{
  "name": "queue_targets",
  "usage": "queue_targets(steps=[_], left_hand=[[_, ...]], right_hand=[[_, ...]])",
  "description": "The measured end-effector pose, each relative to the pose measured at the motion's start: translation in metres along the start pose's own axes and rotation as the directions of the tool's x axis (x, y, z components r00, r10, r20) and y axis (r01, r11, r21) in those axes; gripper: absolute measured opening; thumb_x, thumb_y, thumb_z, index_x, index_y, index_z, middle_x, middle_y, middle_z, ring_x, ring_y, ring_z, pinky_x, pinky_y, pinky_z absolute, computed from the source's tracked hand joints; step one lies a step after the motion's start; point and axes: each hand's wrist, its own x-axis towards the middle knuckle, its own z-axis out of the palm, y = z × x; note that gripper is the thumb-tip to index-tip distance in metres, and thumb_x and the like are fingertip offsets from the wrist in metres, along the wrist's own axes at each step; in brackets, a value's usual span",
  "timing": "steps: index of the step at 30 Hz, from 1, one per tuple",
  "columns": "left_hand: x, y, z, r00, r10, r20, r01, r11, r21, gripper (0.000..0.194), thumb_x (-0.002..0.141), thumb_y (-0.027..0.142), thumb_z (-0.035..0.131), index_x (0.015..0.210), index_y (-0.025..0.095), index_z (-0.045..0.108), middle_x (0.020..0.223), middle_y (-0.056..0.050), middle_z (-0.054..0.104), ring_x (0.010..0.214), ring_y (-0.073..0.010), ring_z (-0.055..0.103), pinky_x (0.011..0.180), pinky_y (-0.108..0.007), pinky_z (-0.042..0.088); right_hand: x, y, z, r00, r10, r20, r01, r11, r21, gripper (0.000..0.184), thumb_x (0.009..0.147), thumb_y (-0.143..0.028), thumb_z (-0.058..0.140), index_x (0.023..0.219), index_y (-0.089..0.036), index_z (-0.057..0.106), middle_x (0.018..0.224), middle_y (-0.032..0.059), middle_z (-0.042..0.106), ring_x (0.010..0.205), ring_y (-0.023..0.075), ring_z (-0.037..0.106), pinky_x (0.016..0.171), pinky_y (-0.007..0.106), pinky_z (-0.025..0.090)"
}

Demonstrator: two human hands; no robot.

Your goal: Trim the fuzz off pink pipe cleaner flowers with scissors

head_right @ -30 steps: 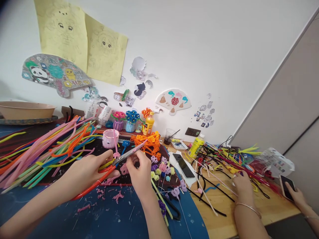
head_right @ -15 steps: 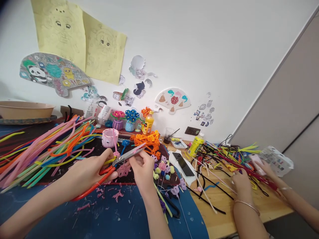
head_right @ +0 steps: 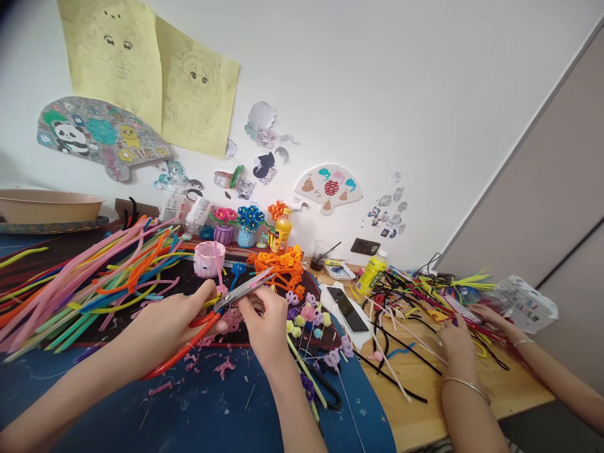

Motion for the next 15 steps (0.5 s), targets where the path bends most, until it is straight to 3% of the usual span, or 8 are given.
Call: queue_targets(steps=[9, 15], left_hand=[[-0.0004, 0.0022, -0.0042, 1.0, -0.021, 0.006, 0.021, 1.0, -0.005, 0.047, 0.089, 0.056, 0.032, 0.111, 0.018, 0.048, 0.073, -0.009, 0.069, 0.071, -0.03, 0.068, 0.057, -0.032, 0.044], [-0.0005, 0.0009, 0.004, 0.998, 0.062, -0.016, -0.064, 0.991, -0.118, 0.047, 0.092, 0.054, 0.027, 0.113, 0.015, 0.043, 0.082, -0.011, 0.07, 0.076, -0.0277, 0.068, 0.054, -0.029, 0.04]], right_hand=[[0.0014, 0.003, 0.0002, 1.0, -0.005, 0.007, 0.005, 1.0, -0.004, 0.016, 0.081, -0.029, 0.058, 0.071, -0.018, 0.065, 0.063, 0.0013, 0.063, 0.054, 0.0162, 0.06, 0.054, 0.028, 0.051], [-0.0002, -0.0009, 0.0046, 0.997, -0.04, 0.062, 0.04, 0.999, -0.003, 0.016, 0.082, -0.028, 0.057, 0.074, -0.018, 0.066, 0.065, 0.001, 0.063, 0.059, 0.0157, 0.06, 0.056, 0.026, 0.05]])
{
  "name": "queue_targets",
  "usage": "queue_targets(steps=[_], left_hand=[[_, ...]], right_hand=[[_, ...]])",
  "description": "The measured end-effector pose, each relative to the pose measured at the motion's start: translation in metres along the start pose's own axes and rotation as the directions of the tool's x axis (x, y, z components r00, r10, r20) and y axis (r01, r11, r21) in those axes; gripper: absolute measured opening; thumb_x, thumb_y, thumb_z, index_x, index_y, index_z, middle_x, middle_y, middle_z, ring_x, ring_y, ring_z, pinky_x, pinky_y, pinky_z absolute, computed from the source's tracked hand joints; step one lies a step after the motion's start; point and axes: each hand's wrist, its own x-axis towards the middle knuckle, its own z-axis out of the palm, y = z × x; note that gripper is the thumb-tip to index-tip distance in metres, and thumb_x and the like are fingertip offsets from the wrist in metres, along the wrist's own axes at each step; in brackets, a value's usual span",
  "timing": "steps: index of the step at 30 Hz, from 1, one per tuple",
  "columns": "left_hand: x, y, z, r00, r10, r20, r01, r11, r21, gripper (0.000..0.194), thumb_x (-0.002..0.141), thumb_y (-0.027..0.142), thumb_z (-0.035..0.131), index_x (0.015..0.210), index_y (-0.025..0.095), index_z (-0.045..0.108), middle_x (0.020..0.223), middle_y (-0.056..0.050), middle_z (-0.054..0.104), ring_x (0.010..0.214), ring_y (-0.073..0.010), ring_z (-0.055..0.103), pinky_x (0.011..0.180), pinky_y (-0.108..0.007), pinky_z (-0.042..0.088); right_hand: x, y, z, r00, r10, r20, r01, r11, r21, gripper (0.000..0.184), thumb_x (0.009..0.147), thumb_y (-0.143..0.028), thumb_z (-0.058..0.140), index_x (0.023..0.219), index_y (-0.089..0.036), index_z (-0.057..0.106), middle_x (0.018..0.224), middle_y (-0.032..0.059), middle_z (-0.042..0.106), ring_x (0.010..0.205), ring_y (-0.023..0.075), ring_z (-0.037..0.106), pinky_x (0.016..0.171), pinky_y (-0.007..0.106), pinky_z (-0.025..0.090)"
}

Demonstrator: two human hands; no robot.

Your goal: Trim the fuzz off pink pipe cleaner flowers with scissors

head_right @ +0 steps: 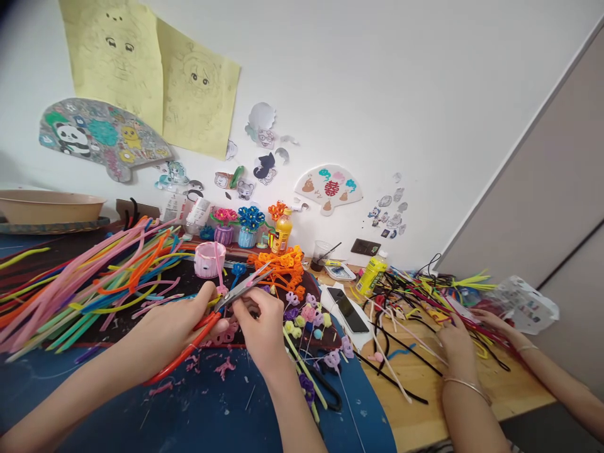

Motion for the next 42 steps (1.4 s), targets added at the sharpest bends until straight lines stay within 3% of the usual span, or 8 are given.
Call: queue_targets(steps=[4, 11, 15, 18, 25, 31, 34, 42], left_hand=[[0.0, 0.001, -0.001, 1.0, -0.027, 0.004, 0.027, 0.996, 0.083, 0.047, 0.093, 0.054, 0.025, 0.112, 0.015, 0.044, 0.076, -0.01, 0.07, 0.073, -0.0311, 0.068, 0.053, -0.031, 0.038], [-0.003, 0.0, 0.0, 1.0, 0.026, -0.003, -0.026, 1.0, -0.015, 0.048, 0.093, 0.055, 0.024, 0.111, 0.015, 0.043, 0.075, -0.008, 0.069, 0.069, -0.027, 0.067, 0.052, -0.029, 0.037], [-0.002, -0.002, -0.002, 1.0, 0.007, 0.003, -0.007, 1.0, -0.003, 0.048, 0.091, 0.056, 0.026, 0.111, 0.017, 0.045, 0.077, -0.008, 0.069, 0.071, -0.0271, 0.067, 0.054, -0.029, 0.038], [-0.001, -0.002, -0.004, 1.0, -0.007, 0.004, 0.007, 1.0, 0.009, 0.049, 0.09, 0.058, 0.03, 0.114, 0.019, 0.046, 0.075, -0.007, 0.069, 0.071, -0.0281, 0.067, 0.054, -0.029, 0.039], [-0.002, -0.001, -0.007, 0.999, -0.036, 0.024, 0.036, 0.999, 0.007, 0.048, 0.088, 0.058, 0.03, 0.112, 0.02, 0.047, 0.075, -0.008, 0.068, 0.072, -0.0293, 0.067, 0.057, -0.032, 0.042], [0.003, 0.0, -0.014, 0.982, -0.186, -0.021, 0.185, 0.982, -0.037, 0.042, 0.089, 0.055, 0.024, 0.107, 0.02, 0.038, 0.074, -0.007, 0.067, 0.065, -0.028, 0.065, 0.052, -0.03, 0.035], [0.003, 0.0, -0.017, 0.964, -0.252, -0.082, 0.243, 0.964, -0.104, 0.036, 0.089, 0.054, 0.023, 0.101, 0.022, 0.036, 0.069, -0.003, 0.064, 0.061, -0.0255, 0.063, 0.051, -0.028, 0.032], [-0.002, 0.018, -0.015, 0.982, -0.168, -0.086, 0.159, 0.983, -0.096, 0.033, 0.081, 0.058, 0.045, 0.085, 0.026, 0.037, 0.065, 0.003, 0.062, 0.062, -0.0237, 0.062, 0.05, -0.026, 0.023]], right_hand=[[0.0, -0.001, 0.001, 0.999, -0.033, -0.01, 0.033, 0.998, -0.051, 0.016, 0.082, -0.026, 0.056, 0.072, -0.017, 0.066, 0.065, 0.0007, 0.062, 0.058, 0.0149, 0.059, 0.057, 0.025, 0.049], [0.0, -0.003, -0.002, 0.999, -0.032, -0.016, 0.031, 0.998, -0.053, 0.015, 0.081, -0.027, 0.057, 0.072, -0.018, 0.065, 0.065, 0.0011, 0.064, 0.059, 0.0156, 0.06, 0.057, 0.026, 0.05], [0.001, -0.005, -0.006, 0.996, -0.017, -0.088, 0.013, 0.999, -0.043, 0.017, 0.082, -0.031, 0.056, 0.075, -0.018, 0.064, 0.063, 0.0005, 0.062, 0.055, 0.0144, 0.057, 0.055, 0.026, 0.049], [0.001, -0.006, -0.009, 0.993, -0.013, -0.116, 0.014, 1.0, 0.004, 0.016, 0.083, -0.032, 0.057, 0.078, -0.018, 0.064, 0.065, 0.0002, 0.062, 0.055, 0.0137, 0.055, 0.056, 0.026, 0.05], [0.002, -0.005, -0.013, 0.997, 0.053, -0.056, -0.046, 0.991, 0.124, 0.018, 0.081, -0.035, 0.064, 0.074, -0.018, 0.066, 0.062, 0.0006, 0.066, 0.051, 0.0148, 0.062, 0.052, 0.027, 0.052], [0.006, -0.005, -0.015, 0.958, 0.19, -0.216, -0.095, 0.918, 0.384, 0.017, 0.073, -0.033, 0.074, 0.073, -0.017, 0.069, 0.069, 0.0033, 0.073, 0.061, 0.018, 0.071, 0.061, 0.029, 0.059], [0.006, -0.007, -0.016, 0.943, 0.243, -0.227, -0.104, 0.865, 0.492, 0.016, 0.069, -0.028, 0.078, 0.074, -0.016, 0.07, 0.074, 0.0044, 0.075, 0.068, 0.0182, 0.072, 0.064, 0.028, 0.059], [0.004, -0.004, -0.014, 0.955, 0.236, -0.181, -0.101, 0.83, 0.548, 0.014, 0.065, -0.025, 0.081, 0.069, -0.017, 0.071, 0.065, 0.0005, 0.073, 0.056, 0.013, 0.068, 0.058, 0.022, 0.057]])
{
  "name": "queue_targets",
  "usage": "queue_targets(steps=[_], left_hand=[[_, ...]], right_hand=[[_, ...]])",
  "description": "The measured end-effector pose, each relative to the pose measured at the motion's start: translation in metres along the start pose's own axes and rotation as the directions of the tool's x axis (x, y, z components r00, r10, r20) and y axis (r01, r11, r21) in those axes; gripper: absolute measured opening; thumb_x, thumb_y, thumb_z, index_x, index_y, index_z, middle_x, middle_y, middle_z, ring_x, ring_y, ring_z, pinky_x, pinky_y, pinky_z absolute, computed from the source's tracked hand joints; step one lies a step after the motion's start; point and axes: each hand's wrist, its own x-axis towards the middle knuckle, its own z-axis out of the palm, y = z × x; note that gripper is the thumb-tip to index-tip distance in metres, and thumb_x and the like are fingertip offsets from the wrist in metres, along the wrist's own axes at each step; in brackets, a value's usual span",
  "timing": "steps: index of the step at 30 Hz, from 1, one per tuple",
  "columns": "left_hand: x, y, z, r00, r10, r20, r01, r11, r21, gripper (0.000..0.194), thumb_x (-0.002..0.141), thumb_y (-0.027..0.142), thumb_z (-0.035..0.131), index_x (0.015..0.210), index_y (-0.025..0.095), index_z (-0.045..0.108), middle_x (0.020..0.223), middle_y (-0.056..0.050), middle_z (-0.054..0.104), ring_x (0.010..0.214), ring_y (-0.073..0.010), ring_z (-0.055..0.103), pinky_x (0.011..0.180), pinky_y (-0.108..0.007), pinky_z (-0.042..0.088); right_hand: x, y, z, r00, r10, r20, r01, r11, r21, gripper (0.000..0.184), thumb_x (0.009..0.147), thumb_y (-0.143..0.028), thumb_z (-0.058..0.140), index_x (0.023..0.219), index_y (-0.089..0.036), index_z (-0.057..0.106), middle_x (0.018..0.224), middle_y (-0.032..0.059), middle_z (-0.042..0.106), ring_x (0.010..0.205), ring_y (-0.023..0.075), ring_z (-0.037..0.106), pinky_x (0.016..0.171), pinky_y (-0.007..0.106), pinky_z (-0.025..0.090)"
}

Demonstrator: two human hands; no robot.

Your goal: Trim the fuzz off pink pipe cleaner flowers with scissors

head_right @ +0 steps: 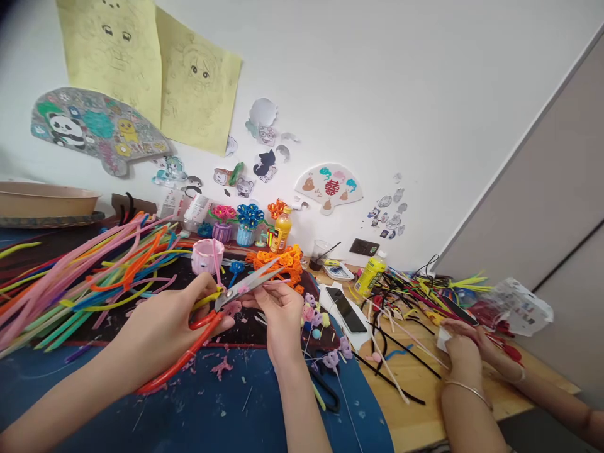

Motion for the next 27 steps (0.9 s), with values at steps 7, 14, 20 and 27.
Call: queue_targets(steps=[7, 14, 20, 27], left_hand=[[-0.0037, -0.0018, 0.0039, 0.996, 0.091, 0.009, -0.092, 0.992, 0.081, 0.036, 0.08, 0.06, 0.049, 0.088, 0.025, 0.042, 0.069, 0.001, 0.064, 0.058, -0.0222, 0.061, 0.05, -0.026, 0.021], [-0.0022, -0.0042, 0.0057, 0.994, 0.104, 0.032, -0.107, 0.987, 0.118, 0.037, 0.081, 0.061, 0.047, 0.091, 0.026, 0.044, 0.071, 0.0, 0.066, 0.061, -0.024, 0.062, 0.05, -0.026, 0.02], [-0.0016, -0.0033, 0.0059, 0.994, 0.094, 0.056, -0.1, 0.987, 0.129, 0.037, 0.082, 0.061, 0.045, 0.094, 0.026, 0.046, 0.073, -0.001, 0.068, 0.068, -0.0275, 0.066, 0.05, -0.026, 0.023], [-0.0001, -0.004, 0.0069, 0.994, 0.078, 0.076, -0.088, 0.986, 0.142, 0.038, 0.083, 0.061, 0.042, 0.1, 0.028, 0.048, 0.076, -0.003, 0.069, 0.075, -0.0311, 0.066, 0.051, -0.027, 0.027]], right_hand=[[0.001, 0.0054, -0.004, 0.999, -0.042, -0.015, 0.04, 0.994, -0.104, 0.017, 0.066, -0.026, 0.079, 0.08, -0.017, 0.075, 0.07, 0.0024, 0.075, 0.061, 0.0171, 0.068, 0.059, 0.027, 0.055], [0.0007, 0.0072, -0.0054, 0.995, -0.091, 0.027, 0.095, 0.957, -0.272, 0.015, 0.067, -0.024, 0.076, 0.08, -0.018, 0.076, 0.075, 0.0045, 0.076, 0.069, 0.0212, 0.07, 0.068, 0.033, 0.056], [-0.0007, 0.0056, -0.0015, 0.994, -0.087, 0.07, 0.104, 0.95, -0.294, 0.013, 0.071, -0.026, 0.072, 0.078, -0.017, 0.075, 0.067, 0.0041, 0.075, 0.052, 0.0184, 0.067, 0.054, 0.03, 0.055], [-0.0019, 0.0034, -0.0003, 0.995, -0.069, 0.078, 0.089, 0.95, -0.3, 0.013, 0.072, -0.027, 0.073, 0.079, -0.017, 0.073, 0.065, 0.0023, 0.073, 0.05, 0.0149, 0.064, 0.055, 0.026, 0.053]])
